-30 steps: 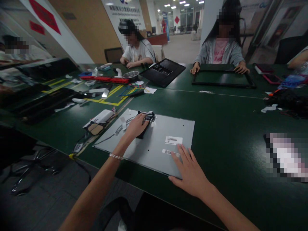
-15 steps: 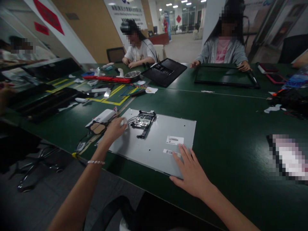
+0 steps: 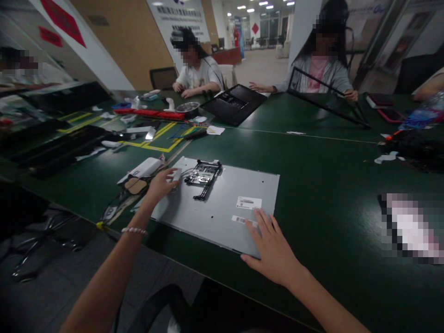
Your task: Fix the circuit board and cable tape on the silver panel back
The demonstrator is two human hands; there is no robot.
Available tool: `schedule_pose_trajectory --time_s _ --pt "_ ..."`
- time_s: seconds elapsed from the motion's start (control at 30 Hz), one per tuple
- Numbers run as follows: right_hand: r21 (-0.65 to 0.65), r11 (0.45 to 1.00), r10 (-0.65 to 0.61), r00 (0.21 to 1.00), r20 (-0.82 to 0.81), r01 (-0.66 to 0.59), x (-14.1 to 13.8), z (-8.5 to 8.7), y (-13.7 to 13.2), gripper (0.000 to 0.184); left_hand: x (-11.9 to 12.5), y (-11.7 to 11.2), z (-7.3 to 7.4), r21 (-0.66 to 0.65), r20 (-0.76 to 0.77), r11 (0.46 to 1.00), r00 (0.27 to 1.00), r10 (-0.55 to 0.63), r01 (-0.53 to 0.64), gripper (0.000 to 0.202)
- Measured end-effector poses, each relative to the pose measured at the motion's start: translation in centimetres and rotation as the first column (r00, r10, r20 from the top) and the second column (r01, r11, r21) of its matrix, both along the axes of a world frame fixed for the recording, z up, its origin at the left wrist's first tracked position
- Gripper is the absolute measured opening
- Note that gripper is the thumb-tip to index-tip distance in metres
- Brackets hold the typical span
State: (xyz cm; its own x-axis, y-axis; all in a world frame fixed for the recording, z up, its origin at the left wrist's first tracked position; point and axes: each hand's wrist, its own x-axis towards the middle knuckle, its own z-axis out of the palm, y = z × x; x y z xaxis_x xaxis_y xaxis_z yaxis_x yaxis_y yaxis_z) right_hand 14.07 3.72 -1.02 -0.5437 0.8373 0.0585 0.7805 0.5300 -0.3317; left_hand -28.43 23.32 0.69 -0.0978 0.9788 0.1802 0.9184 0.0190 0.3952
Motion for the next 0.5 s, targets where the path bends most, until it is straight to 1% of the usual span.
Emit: schedule_pose_trajectory --time_s 0.13,0.23,0.27,0.33,0.4,0.5 --pt "0.016 1.000 0.005 1.000 0.000 -0.005 0.0 -0.1 0.0 0.074 -0.6 0.5 0.1 -0.041 0.165 0.999 0.986 -0.020 0.027 0.049" --pt "0.020 1.000 0.001 1.000 0.000 -0.001 0.0 -0.1 0.0 0.075 -0.9 0.5 0.4 -0.053 0.234 0.998 0.972 -0.002 0.015 0.043" --pt "0.021 1.000 0.000 1.000 -0.001 0.000 0.0 -0.1 0.0 0.074 -0.9 0.7 0.6 -0.032 0.234 0.999 0.972 0.014 -0.006 0.041" --pt "0.022 1.000 0.002 1.000 -0.001 -0.002 0.0 -0.1 0.0 0.074 -0.7 1.2 1.4 0.050 0.225 0.997 0.973 0.042 -0.055 0.038" --pt "0.021 1.000 0.004 1.000 -0.001 -0.004 0.0 -0.2 0.0 0.074 0.0 2.3 2.3 0.116 0.263 0.989 0.963 0.055 -0.088 0.037" --pt "0.019 1.000 0.003 1.000 -0.007 -0.003 0.0 -0.2 0.0 0.075 1.8 5.0 3.4 0.108 0.412 0.991 0.911 0.027 -0.078 0.042"
